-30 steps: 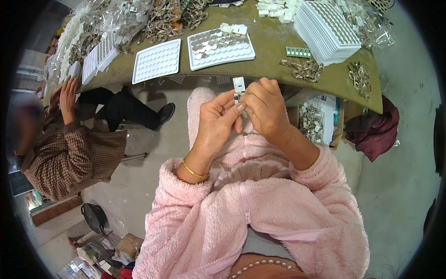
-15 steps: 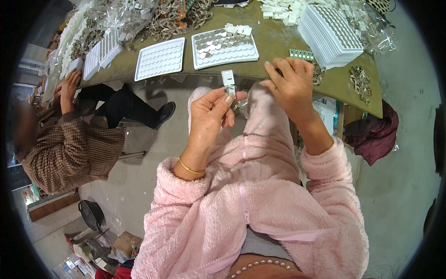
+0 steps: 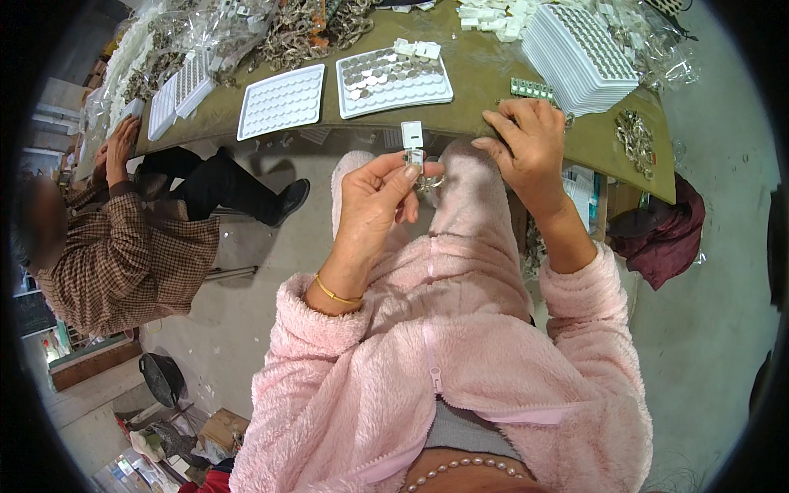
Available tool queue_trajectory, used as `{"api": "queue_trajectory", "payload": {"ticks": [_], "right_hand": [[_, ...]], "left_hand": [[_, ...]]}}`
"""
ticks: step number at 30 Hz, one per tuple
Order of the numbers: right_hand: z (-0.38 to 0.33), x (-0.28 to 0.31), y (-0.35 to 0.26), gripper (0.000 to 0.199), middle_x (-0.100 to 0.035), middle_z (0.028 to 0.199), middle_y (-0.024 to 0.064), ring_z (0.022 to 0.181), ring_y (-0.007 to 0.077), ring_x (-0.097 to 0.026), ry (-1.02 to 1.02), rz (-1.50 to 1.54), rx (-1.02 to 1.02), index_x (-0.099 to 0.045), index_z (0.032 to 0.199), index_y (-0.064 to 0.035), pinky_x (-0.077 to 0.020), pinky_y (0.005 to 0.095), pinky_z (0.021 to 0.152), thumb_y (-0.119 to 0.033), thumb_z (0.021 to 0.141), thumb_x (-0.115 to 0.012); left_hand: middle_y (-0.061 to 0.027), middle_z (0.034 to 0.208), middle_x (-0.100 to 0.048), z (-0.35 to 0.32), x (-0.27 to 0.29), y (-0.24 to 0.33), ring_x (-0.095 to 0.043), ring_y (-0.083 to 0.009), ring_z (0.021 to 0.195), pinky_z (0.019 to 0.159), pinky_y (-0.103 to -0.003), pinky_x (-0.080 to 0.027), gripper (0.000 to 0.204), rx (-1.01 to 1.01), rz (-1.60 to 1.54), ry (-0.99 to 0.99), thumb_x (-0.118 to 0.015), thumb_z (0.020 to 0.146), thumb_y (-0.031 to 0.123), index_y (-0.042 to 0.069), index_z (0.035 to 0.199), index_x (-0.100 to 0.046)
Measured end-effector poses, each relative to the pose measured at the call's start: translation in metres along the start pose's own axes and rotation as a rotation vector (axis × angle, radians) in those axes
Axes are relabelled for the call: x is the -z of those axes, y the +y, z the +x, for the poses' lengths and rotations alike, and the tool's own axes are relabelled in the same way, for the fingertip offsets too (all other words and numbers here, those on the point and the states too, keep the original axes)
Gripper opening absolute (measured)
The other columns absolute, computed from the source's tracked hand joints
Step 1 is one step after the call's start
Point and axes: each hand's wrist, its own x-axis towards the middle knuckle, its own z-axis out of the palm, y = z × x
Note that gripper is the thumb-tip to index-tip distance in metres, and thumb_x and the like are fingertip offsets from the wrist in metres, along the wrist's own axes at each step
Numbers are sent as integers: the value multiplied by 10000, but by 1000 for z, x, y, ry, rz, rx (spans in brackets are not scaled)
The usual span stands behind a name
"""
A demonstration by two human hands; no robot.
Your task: The person assembles small LED modules by inserting metal contacts into white plastic housings and testing each unit with a battery to confirm illumination. Completed modules are placed into a white tray on the table.
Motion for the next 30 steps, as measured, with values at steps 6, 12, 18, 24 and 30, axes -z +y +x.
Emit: {"api": "queue_trajectory", "payload": {"ticks": [6, 12, 18, 24, 30], "right_hand": [[-9, 0, -2, 279, -625, 911, 22, 890, 240, -574, 52, -19, 69, -681, 884, -48, -407, 400, 804, -124, 629, -764], [-16, -4, -1, 183, -628, 878, 32, 856, 231, -566, 102, 13, 55, -659, 819, -48, -409, 391, 783, -69, 653, -732], [3, 0, -1, 62, -610, 832, 58, 809, 225, -542, 118, 378, -290, -635, 799, -21, -423, 333, 751, -32, 783, -693], [28, 26, -17, 89, -637, 849, -8, 779, 58, -537, -160, 1163, -744, -677, 899, 9, -427, 214, 698, -80, 904, -676], [35, 25, -36, 107, -648, 852, -16, 773, 40, -556, -153, 1307, -718, -686, 913, 11, -441, 172, 680, -96, 909, -694]], "left_hand": [[-150, 1013, -742, -3, -1, -5, -543, -64, 520, 468, -189, -427, 222, -8, 7, -4, -579, 989, 58, -68, 1152, -662], [-158, 1006, -742, -3, -3, -7, -537, -65, 516, 465, -193, -423, 224, -5, -9, -17, -586, 989, 68, -67, 1151, -661], [-162, 942, -739, 0, -12, 1, -489, -59, 495, 462, -185, -387, 206, -6, 27, -18, -616, 984, 126, -33, 1097, -681], [-138, 849, -732, 5, -26, 16, -477, -46, 482, 452, -188, -375, 192, -42, -1, -18, -616, 984, 107, -58, 1058, -678], [-146, 870, -736, -2, -34, 22, -471, -47, 486, 458, -182, -379, 195, -114, -24, 20, -613, 986, 109, -52, 1073, -680]]}}
